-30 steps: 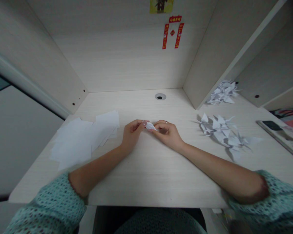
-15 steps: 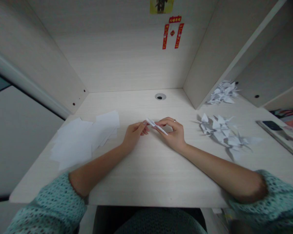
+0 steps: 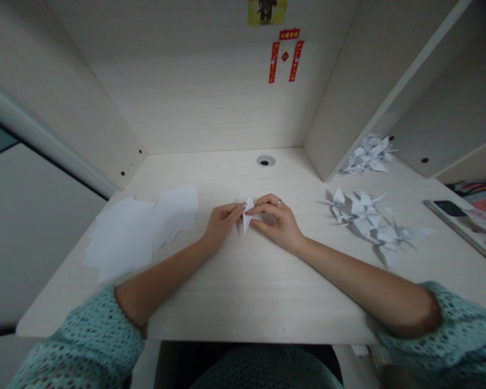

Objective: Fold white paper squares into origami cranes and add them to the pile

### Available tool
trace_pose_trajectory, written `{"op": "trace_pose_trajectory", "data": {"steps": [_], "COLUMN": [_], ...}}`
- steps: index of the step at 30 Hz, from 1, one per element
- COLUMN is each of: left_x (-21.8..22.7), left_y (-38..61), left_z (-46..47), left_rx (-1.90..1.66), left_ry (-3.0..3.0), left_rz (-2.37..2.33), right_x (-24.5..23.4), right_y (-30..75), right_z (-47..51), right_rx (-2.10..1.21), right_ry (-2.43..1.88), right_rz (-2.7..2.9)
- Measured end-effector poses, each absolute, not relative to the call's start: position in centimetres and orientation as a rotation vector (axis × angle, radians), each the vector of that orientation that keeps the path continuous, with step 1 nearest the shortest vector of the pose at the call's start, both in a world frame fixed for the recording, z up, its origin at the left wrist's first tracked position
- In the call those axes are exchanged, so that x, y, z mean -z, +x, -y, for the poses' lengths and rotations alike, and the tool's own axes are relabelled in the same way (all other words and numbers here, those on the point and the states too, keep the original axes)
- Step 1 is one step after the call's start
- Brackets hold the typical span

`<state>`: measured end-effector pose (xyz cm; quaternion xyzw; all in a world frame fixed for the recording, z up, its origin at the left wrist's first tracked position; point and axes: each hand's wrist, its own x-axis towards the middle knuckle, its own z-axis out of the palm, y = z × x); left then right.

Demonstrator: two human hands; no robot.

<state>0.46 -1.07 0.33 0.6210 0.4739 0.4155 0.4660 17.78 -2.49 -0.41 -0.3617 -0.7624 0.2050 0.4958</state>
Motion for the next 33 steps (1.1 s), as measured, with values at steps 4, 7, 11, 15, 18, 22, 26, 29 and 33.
{"op": "trace_pose_trajectory", "data": {"steps": [4,7,11,15,18,22,26,29,33], "left_x": [-0.65,-0.79,-0.47,-0.21,-0.36,-0.62,-0.52,-0.41,-0.33], "left_y": [0.72,0.85,0.78,0.65,0.65,0.71,0.68,0.63,0.62], "left_z": [1.21,1.21,0.98,0.79,0.86,1.02,1.0,0.98,1.01], "left_rx": [-1.053,-1.067,-1.087,-1.103,-1.085,-1.076,-1.048,-1.025,-1.023], "left_ry": [1.438,1.392,1.362,1.298,1.299,1.315,1.343,1.359,1.413], "left_rz": [-1.146,-1.144,-1.134,-1.106,-1.113,-1.144,-1.086,-1.046,-1.067], "right_x": [0.48,0.49,0.4,0.42,0.55,0.51,0.29,0.37,0.8], "right_y": [17.78,17.78,17.8,17.82,17.85,17.89,17.77,17.55,17.27], "right_z": [2.45,2.47,2.48,2.34,2.21,2.23,2.36,2.31,2.04], "right_rx": [-0.526,-0.53,-0.527,-0.555,-0.588,-0.597,-0.614,-0.658,-0.753], "right_ry": [-0.892,-0.892,-0.879,-0.888,-0.88,-0.896,-0.917,-0.958,-1.006], "right_rz": [1.86,1.863,1.851,1.79,1.779,1.785,1.759,1.685,1.577]}}
